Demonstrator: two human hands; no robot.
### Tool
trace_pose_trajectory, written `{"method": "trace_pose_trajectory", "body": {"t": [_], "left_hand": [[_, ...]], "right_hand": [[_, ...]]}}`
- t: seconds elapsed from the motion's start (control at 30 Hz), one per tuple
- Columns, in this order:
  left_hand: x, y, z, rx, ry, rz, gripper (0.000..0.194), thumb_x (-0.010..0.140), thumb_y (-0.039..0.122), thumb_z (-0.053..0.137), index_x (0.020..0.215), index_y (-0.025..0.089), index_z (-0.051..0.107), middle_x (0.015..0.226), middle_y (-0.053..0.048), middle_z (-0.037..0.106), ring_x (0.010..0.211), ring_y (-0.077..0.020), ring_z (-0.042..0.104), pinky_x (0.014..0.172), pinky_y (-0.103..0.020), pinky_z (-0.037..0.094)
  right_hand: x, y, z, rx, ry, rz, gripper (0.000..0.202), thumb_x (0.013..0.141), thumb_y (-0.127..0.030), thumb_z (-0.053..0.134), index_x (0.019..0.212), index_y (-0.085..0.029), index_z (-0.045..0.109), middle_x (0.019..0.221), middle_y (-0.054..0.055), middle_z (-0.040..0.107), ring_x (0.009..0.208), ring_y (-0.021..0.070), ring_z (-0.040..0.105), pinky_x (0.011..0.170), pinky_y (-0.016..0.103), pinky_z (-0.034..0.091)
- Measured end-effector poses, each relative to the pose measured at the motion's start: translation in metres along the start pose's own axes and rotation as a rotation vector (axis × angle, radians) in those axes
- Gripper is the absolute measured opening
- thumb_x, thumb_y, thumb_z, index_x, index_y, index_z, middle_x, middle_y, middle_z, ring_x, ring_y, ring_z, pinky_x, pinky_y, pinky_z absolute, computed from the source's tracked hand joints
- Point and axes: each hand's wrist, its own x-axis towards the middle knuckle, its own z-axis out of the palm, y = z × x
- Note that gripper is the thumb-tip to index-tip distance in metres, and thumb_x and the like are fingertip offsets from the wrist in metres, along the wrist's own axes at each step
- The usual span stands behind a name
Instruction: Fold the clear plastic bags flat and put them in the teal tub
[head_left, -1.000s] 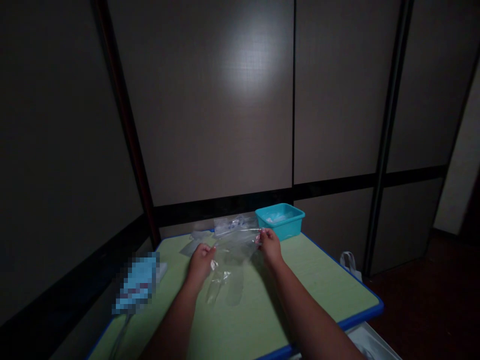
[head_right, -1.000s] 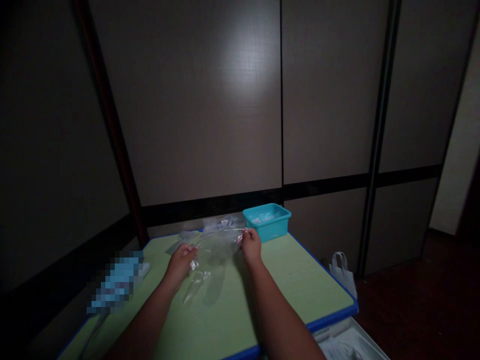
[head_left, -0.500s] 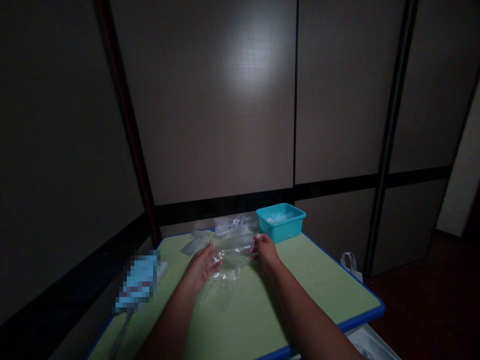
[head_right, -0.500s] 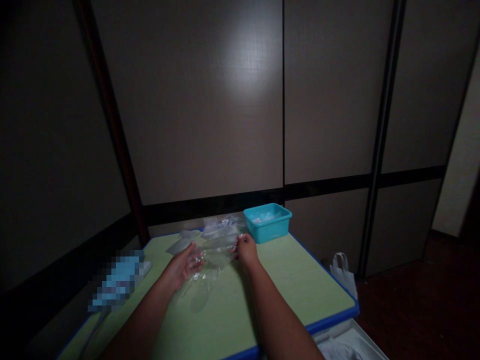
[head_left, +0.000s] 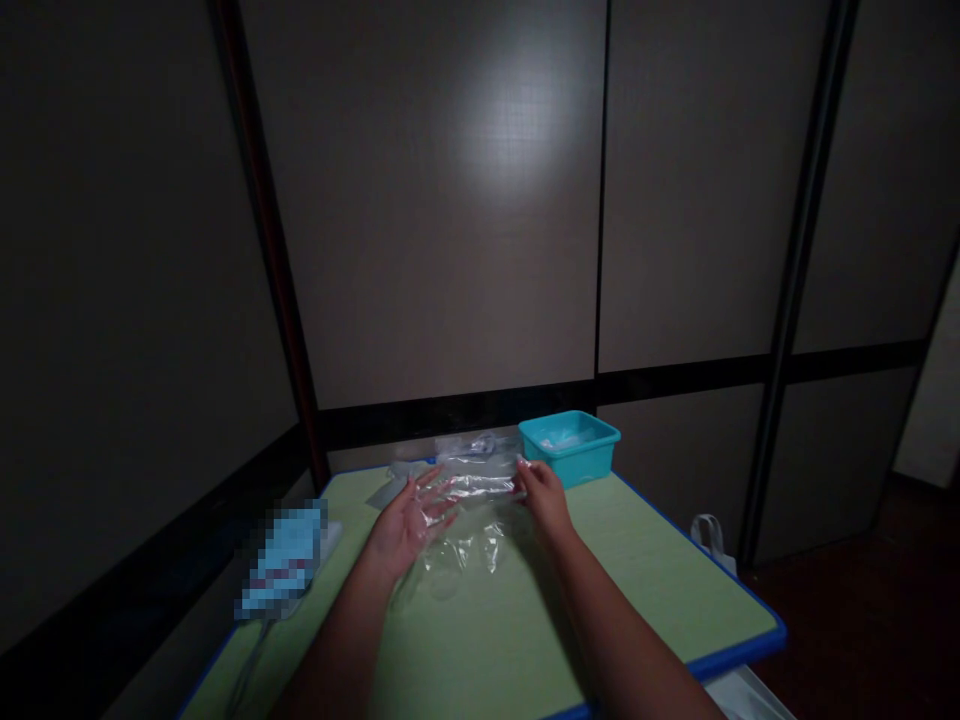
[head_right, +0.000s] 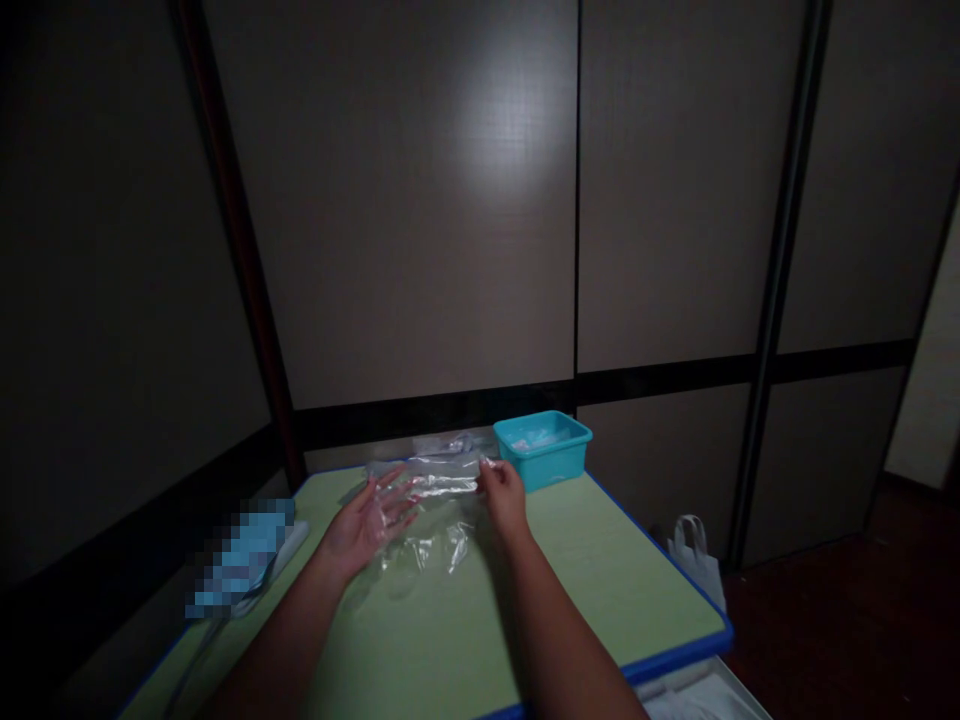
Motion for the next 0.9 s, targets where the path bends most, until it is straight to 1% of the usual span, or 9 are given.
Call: {"method": "trace_pose_trajectory", "body": {"t": [0.1,0.23,0.43,0.53,0.6,0.67,0.77,0.83,0.9], "left_hand": [[-0.005,0.004,0.002,-0.074,-0.131,-0.07,0.039,0.09,0.043,0.04,0.12,0.021,0.051,0.121,-0.011,0.057,0.097,-0.0264,0.061,0.075,-0.038,0.051],[-0.005,-0.001,0.001,-0.053,-0.138,-0.165,0.044,0.09,0.045,0.038,0.122,0.017,0.049,0.121,-0.015,0.056,0.098,-0.0283,0.061,0.071,-0.038,0.052],[0.0,-0.006,-0.003,-0.011,-0.028,-0.249,0.063,0.082,0.064,0.036,0.119,0.015,0.05,0.113,-0.017,0.061,0.092,-0.0296,0.064,0.063,-0.034,0.053],[0.0,-0.005,-0.005,0.022,0.019,-0.238,0.066,0.078,0.069,0.039,0.115,0.017,0.052,0.109,-0.016,0.063,0.085,-0.0278,0.066,0.062,-0.033,0.053],[0.0,-0.006,-0.006,0.142,0.067,-0.216,0.066,0.076,0.07,0.041,0.113,0.017,0.053,0.106,-0.015,0.064,0.08,-0.0262,0.067,0.061,-0.032,0.052],[-0.001,-0.008,-0.006,0.297,0.115,-0.175,0.06,0.074,0.066,0.048,0.11,0.018,0.053,0.103,-0.014,0.065,0.07,-0.0228,0.068,0.057,-0.03,0.052],[-0.001,-0.013,-0.006,0.424,0.132,-0.119,0.049,0.068,0.047,0.069,0.107,0.02,0.055,0.094,-0.009,0.068,0.054,-0.0166,0.064,0.05,-0.026,0.048],[-0.001,-0.016,-0.006,0.444,0.108,-0.098,0.048,0.062,0.033,0.075,0.104,0.018,0.057,0.087,-0.008,0.069,0.051,-0.0155,0.063,0.049,-0.024,0.047],[-0.001,-0.017,-0.004,0.451,0.085,-0.078,0.045,0.059,0.027,0.076,0.1,0.015,0.06,0.083,-0.008,0.069,0.053,-0.017,0.064,0.05,-0.025,0.047]], "right_hand": [[0.001,-0.006,-0.003,0.015,0.027,-0.043,0.043,0.067,-0.062,0.057,0.064,-0.019,0.048,0.056,-0.003,0.052,0.052,0.0112,0.05,0.047,0.021,0.038],[0.002,-0.005,-0.004,-0.039,-0.014,-0.062,0.047,0.069,-0.064,0.054,0.056,-0.018,0.048,0.049,-0.003,0.048,0.046,0.0103,0.045,0.045,0.021,0.035],[0.002,0.001,-0.002,-0.265,-0.123,-0.118,0.04,0.068,-0.054,0.059,0.056,-0.017,0.056,0.045,-0.003,0.047,0.044,0.0109,0.043,0.045,0.022,0.032],[0.003,0.004,-0.003,-0.382,-0.087,-0.167,0.035,0.071,-0.049,0.055,0.055,-0.018,0.054,0.051,-0.001,0.051,0.052,0.0128,0.046,0.051,0.023,0.033],[0.003,0.004,-0.005,-0.448,-0.049,-0.182,0.034,0.075,-0.047,0.051,0.057,-0.018,0.053,0.055,0.0,0.053,0.056,0.0141,0.047,0.054,0.023,0.032],[0.004,0.004,-0.006,-0.501,-0.023,-0.177,0.034,0.078,-0.047,0.047,0.059,-0.019,0.053,0.058,0.001,0.054,0.058,0.0153,0.048,0.054,0.024,0.031],[0.003,0.004,-0.007,-0.55,-0.016,-0.142,0.036,0.082,-0.048,0.041,0.063,-0.019,0.054,0.064,0.004,0.058,0.062,0.017,0.051,0.056,0.025,0.032],[0.002,0.004,-0.006,-0.559,-0.043,-0.098,0.039,0.083,-0.05,0.039,0.065,-0.019,0.055,0.067,0.005,0.06,0.066,0.0177,0.054,0.057,0.025,0.033],[0.001,0.003,-0.005,-0.551,-0.095,-0.043,0.044,0.082,-0.054,0.04,0.064,-0.018,0.057,0.067,0.006,0.061,0.066,0.0177,0.055,0.057,0.024,0.035]]}}
